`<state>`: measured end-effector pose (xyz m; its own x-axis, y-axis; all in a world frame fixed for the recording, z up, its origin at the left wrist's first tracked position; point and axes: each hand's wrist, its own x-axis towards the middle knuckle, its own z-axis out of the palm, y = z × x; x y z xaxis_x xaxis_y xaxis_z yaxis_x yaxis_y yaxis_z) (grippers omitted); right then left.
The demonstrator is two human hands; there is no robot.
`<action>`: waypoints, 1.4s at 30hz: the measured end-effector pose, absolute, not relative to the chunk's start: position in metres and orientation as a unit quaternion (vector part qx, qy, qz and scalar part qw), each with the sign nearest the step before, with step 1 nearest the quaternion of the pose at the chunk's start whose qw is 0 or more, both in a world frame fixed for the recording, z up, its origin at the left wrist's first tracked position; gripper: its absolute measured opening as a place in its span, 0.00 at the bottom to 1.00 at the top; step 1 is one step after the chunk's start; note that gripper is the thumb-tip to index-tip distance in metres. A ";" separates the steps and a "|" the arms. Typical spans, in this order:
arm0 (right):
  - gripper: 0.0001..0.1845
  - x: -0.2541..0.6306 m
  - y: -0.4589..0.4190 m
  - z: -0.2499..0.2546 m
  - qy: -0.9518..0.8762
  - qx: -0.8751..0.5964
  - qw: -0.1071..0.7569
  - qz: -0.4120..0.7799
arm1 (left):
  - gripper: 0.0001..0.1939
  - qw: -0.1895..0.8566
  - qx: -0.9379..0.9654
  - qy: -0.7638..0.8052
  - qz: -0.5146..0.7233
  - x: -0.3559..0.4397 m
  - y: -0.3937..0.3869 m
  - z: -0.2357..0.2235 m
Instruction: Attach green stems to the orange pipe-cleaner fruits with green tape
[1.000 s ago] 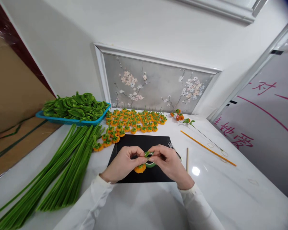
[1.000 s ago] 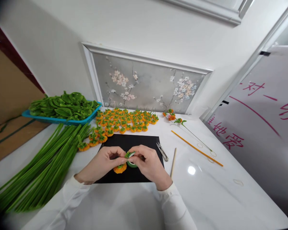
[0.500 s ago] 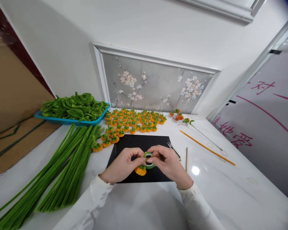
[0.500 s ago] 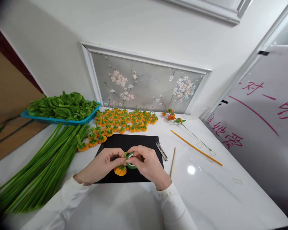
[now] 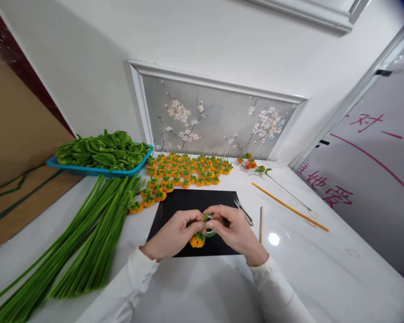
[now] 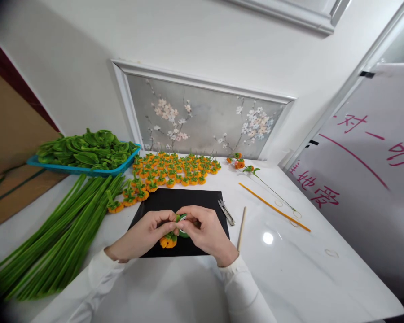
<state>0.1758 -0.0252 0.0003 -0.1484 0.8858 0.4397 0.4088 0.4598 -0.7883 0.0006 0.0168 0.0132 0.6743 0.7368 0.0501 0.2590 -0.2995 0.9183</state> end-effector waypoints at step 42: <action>0.07 0.178 -0.024 -0.002 -0.714 -0.441 0.474 0.266 | 0.15 0.517 0.748 0.325 0.259 0.001 0.016 0.013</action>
<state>0.1782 -0.0236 -0.0023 -0.1621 0.8821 0.4422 0.3771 0.4695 -0.7983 0.0006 0.0157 0.0126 0.6538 0.7549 0.0515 0.2183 -0.2533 0.9424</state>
